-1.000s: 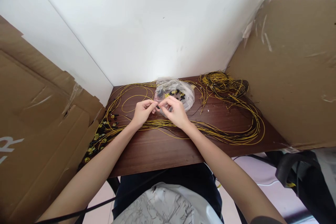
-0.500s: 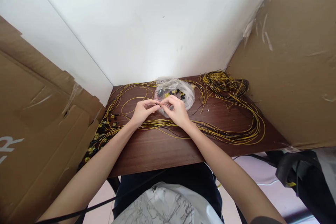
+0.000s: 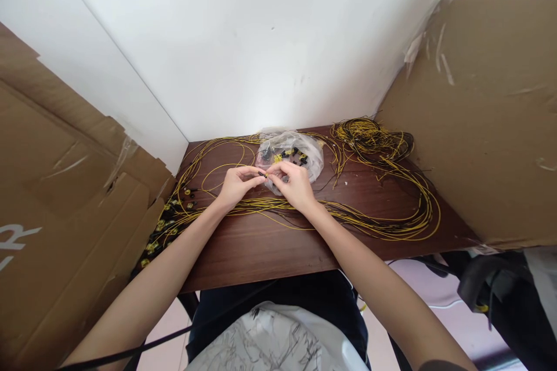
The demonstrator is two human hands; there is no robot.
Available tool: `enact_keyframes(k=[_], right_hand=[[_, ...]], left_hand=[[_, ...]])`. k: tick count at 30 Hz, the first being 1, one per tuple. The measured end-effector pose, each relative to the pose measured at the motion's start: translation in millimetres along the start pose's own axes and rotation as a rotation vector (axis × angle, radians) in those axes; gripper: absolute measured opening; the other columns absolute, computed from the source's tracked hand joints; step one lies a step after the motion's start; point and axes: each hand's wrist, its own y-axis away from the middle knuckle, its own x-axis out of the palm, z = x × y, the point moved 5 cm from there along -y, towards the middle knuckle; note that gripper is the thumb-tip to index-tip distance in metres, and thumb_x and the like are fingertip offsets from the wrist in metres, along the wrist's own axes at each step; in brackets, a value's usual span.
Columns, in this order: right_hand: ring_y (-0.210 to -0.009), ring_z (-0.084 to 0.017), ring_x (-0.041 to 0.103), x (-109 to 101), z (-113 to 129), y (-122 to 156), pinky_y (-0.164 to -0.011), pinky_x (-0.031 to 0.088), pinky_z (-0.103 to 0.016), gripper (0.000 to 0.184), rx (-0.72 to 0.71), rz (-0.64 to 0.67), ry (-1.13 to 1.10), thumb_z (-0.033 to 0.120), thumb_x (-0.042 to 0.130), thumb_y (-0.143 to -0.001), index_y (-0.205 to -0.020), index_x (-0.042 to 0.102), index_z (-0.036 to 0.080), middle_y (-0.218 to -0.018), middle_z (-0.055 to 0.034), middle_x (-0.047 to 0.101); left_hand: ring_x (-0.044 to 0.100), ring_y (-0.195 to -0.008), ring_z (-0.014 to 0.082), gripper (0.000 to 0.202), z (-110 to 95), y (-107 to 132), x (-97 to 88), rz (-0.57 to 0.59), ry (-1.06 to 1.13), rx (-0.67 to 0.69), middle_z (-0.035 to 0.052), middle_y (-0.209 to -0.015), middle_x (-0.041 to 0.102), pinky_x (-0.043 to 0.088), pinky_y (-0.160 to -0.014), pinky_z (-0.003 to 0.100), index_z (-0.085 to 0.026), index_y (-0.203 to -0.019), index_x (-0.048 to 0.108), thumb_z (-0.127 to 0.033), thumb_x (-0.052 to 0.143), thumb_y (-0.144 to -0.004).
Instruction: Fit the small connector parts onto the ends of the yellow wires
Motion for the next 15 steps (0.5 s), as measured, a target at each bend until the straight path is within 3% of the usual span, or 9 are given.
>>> enact_keyframes(k=[15], right_hand=[[-0.073,-0.017,0.064,5.2,-8.1,2.0,-0.068,0.051,-0.029,0.01,0.09,0.006,-0.06,0.025,0.06,-0.08,-0.084,0.066,0.018,-0.082,-0.0044,0.07]], left_hand=[[0.065,-0.07,0.0162,0.022,1.9,0.9,-0.9,-0.026,-0.013,-0.014,0.0064,-0.079,0.072,0.051,-0.07,0.027,-0.013,-0.079,0.073,-0.027,0.074,-0.063]])
